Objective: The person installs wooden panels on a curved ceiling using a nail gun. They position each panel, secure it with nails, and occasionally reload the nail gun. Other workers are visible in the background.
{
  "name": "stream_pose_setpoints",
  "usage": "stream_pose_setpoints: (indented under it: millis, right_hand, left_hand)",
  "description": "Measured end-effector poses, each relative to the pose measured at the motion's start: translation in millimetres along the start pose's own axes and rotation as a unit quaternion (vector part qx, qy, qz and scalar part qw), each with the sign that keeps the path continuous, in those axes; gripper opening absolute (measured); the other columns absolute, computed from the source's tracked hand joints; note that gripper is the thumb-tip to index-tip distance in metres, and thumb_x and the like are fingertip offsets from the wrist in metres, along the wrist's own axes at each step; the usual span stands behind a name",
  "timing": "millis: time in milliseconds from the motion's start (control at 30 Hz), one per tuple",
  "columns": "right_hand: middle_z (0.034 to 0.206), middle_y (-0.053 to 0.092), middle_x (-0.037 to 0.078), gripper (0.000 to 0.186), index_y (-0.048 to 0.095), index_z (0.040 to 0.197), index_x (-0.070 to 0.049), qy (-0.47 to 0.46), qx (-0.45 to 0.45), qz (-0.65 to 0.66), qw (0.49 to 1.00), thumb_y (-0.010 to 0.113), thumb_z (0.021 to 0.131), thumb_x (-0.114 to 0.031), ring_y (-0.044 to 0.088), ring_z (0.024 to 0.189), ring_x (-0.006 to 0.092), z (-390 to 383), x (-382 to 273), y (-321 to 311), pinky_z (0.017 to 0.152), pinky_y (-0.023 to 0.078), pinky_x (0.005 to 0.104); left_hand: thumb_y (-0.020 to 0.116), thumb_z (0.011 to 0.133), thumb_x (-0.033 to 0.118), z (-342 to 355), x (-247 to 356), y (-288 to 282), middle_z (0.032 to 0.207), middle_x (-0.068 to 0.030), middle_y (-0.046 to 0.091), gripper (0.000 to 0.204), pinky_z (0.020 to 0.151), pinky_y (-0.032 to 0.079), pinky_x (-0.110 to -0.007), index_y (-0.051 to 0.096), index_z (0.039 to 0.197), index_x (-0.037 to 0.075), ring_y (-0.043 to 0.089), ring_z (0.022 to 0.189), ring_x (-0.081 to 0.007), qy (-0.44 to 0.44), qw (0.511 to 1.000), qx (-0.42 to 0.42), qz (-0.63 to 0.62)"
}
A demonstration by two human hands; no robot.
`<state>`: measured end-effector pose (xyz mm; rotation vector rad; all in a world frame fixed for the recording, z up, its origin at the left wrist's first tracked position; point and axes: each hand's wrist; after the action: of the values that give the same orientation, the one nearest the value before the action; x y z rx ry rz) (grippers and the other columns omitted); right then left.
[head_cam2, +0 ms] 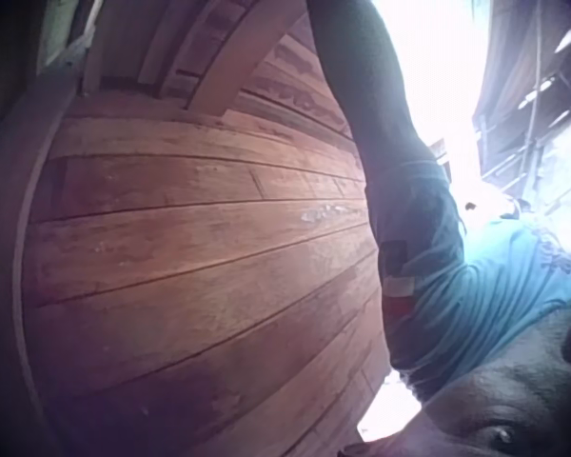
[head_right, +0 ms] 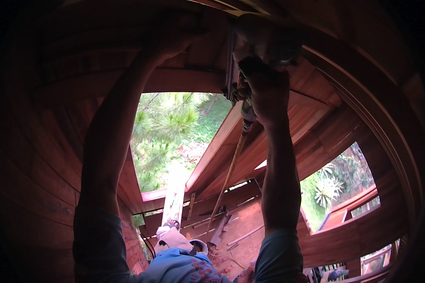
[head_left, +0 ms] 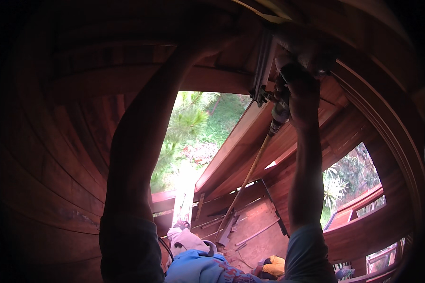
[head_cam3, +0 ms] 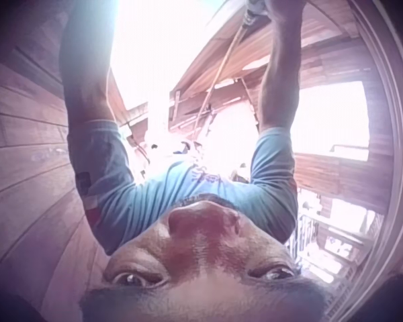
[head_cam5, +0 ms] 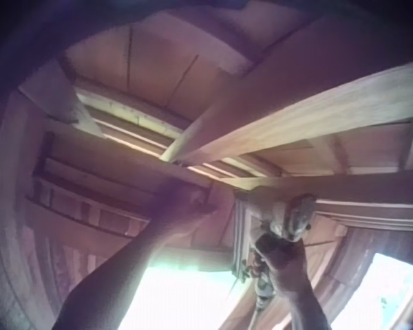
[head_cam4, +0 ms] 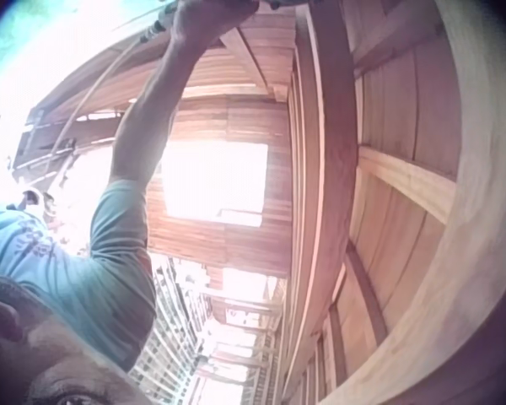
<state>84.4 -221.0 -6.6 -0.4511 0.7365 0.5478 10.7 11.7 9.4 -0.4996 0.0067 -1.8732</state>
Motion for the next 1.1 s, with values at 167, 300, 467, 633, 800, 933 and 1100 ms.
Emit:
stream_pose_setpoints:
  millis: [167, 300, 467, 633, 800, 933, 1100]
  right_hand:
    - [0.061, 0.053, 0.001, 0.022, 0.061, 0.084, -0.005, -0.030, -0.018, -0.025, 0.999, 0.069, 0.089, -0.025, 0.052, 0.048, 0.0084, -4, -7, 5, 0.044, 0.043, 0.0251]
    - [0.061, 0.055, 0.002, 0.020, 0.062, 0.083, -0.004, -0.024, -0.019, -0.019, 0.999, 0.067, 0.089, -0.023, 0.053, 0.048, 0.0087, -6, -3, 10, 0.044, 0.043, 0.0255]
    - [0.062, 0.055, 0.002, 0.019, 0.062, 0.083, -0.004, -0.021, -0.009, -0.041, 0.999, 0.064, 0.090, -0.021, 0.054, 0.049, 0.0093, -5, -6, 15, 0.045, 0.044, 0.0259]
    - [0.061, 0.056, 0.002, 0.020, 0.061, 0.081, -0.003, -0.022, -0.022, -0.039, 0.999, 0.064, 0.090, -0.021, 0.055, 0.049, 0.0096, -6, -7, 16, 0.046, 0.045, 0.0259]
    - [0.062, 0.056, 0.001, 0.020, 0.061, 0.084, -0.004, -0.033, -0.017, -0.071, 0.997, 0.066, 0.090, -0.022, 0.054, 0.049, 0.0088, -8, -1, 17, 0.046, 0.044, 0.0251]
    - [0.071, 0.060, 0.000, 0.020, 0.065, 0.094, -0.003, -0.004, 0.049, -0.009, 0.999, 0.072, 0.088, -0.021, 0.055, 0.053, 0.0064, -34, 2, 16, 0.047, 0.044, 0.0233]
    - [0.074, 0.056, -0.001, 0.042, 0.056, 0.123, -0.004, 0.042, 0.095, -0.030, 0.994, 0.073, 0.088, -0.023, 0.047, 0.053, 0.0036, -123, 43, -18, 0.047, 0.037, 0.0205]
  left_hand:
    - [0.074, 0.082, 0.027, 6, -16, 13, 0.076, -0.0042, 0.065, 0.023, 0.066, 0.050, -0.034, 0.067, 0.085, 0.005, 0.062, 0.071, -0.0147, -0.058, 0.994, -0.019, -0.094]
    - [0.073, 0.083, 0.020, -7, -19, 14, 0.071, -0.0011, 0.063, 0.016, 0.059, 0.049, -0.029, 0.070, 0.089, 0.006, 0.060, 0.064, -0.0104, -0.045, 0.990, -0.056, -0.124]
    - [0.075, 0.082, 0.018, -4, -37, 16, 0.069, -0.0005, 0.065, 0.019, 0.052, 0.048, -0.026, 0.074, 0.095, 0.005, 0.059, 0.059, -0.0080, -0.080, 0.985, -0.065, -0.141]
    - [0.076, 0.083, 0.024, -6, 2, -3, 0.088, -0.0064, 0.064, 0.030, 0.071, 0.049, -0.033, 0.065, 0.102, 0.004, 0.061, 0.077, -0.0158, -0.024, 0.999, -0.046, 0.012]
    - [0.075, 0.084, 0.026, 3, -15, 9, 0.091, -0.0091, 0.068, 0.030, 0.080, 0.050, -0.039, 0.065, 0.103, 0.005, 0.064, 0.080, -0.0211, -0.036, 0.989, -0.082, -0.119]
    - [0.074, 0.084, 0.026, -2, -29, 14, 0.084, -0.0090, 0.067, 0.027, 0.074, 0.051, -0.038, 0.066, 0.099, 0.005, 0.064, 0.077, -0.0205, 0.080, 0.996, 0.037, -0.006]
    - [0.071, 0.087, 0.026, 0, 7, -3, 0.077, -0.0060, 0.062, 0.022, 0.060, 0.051, -0.033, 0.065, 0.094, 0.007, 0.060, 0.071, -0.0162, -0.092, 0.990, -0.093, 0.048]
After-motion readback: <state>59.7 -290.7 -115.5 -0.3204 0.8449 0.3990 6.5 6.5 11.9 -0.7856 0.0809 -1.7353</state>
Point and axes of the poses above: each hand's wrist, its own z-axis towards the middle knuckle, its own y-axis out of the palm, x = y × z
